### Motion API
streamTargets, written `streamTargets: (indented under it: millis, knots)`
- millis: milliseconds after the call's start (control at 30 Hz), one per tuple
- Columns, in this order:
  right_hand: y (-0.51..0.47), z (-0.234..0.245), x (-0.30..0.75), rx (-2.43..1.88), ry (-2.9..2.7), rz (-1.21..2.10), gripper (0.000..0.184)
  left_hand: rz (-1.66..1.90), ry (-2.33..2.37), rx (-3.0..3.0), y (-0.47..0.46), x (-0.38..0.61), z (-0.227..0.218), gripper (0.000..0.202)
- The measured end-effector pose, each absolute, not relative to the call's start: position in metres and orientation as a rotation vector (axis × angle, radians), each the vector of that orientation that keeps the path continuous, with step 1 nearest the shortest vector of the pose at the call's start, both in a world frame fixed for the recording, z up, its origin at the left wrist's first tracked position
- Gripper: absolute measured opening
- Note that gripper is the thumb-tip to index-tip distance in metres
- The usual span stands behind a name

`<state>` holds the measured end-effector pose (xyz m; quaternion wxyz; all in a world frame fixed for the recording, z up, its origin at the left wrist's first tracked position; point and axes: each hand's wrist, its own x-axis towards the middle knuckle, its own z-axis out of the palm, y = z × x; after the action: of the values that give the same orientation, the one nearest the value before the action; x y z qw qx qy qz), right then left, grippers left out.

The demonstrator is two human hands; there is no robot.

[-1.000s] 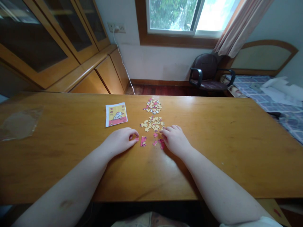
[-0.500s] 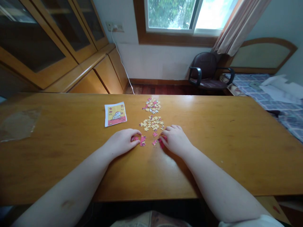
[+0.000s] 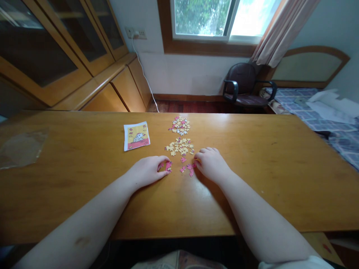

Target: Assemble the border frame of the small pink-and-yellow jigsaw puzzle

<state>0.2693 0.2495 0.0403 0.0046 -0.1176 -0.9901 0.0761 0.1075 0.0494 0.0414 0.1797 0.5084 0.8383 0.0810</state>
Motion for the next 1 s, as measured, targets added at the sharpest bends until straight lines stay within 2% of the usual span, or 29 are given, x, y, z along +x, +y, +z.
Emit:
streamTargets:
  millis: [267, 667, 833, 1000]
  knots:
    - [0.253, 0.04, 0.271, -0.161, -3.185, 0.389, 0.021, 0.203, 2.373, 1.406, 0.049, 0.107, 0.042, 0.038]
    - [0.261, 0.037, 0.27, -0.369, -3.148, 0.582, 0.005, 0.151, 2.392, 1.405, 0.048, 0.105, 0.041, 0.037]
    - [0.242, 0.035, 0.268, -0.1, -2.928, 0.904, 0.007, 0.151, 2.398, 1.406, 0.048, 0.106, 0.041, 0.038]
    - [0.213, 0.016, 0.262, 0.192, -2.846, 0.984, 0.009, 0.151, 2.401, 1.4, 0.049, 0.108, 0.041, 0.038]
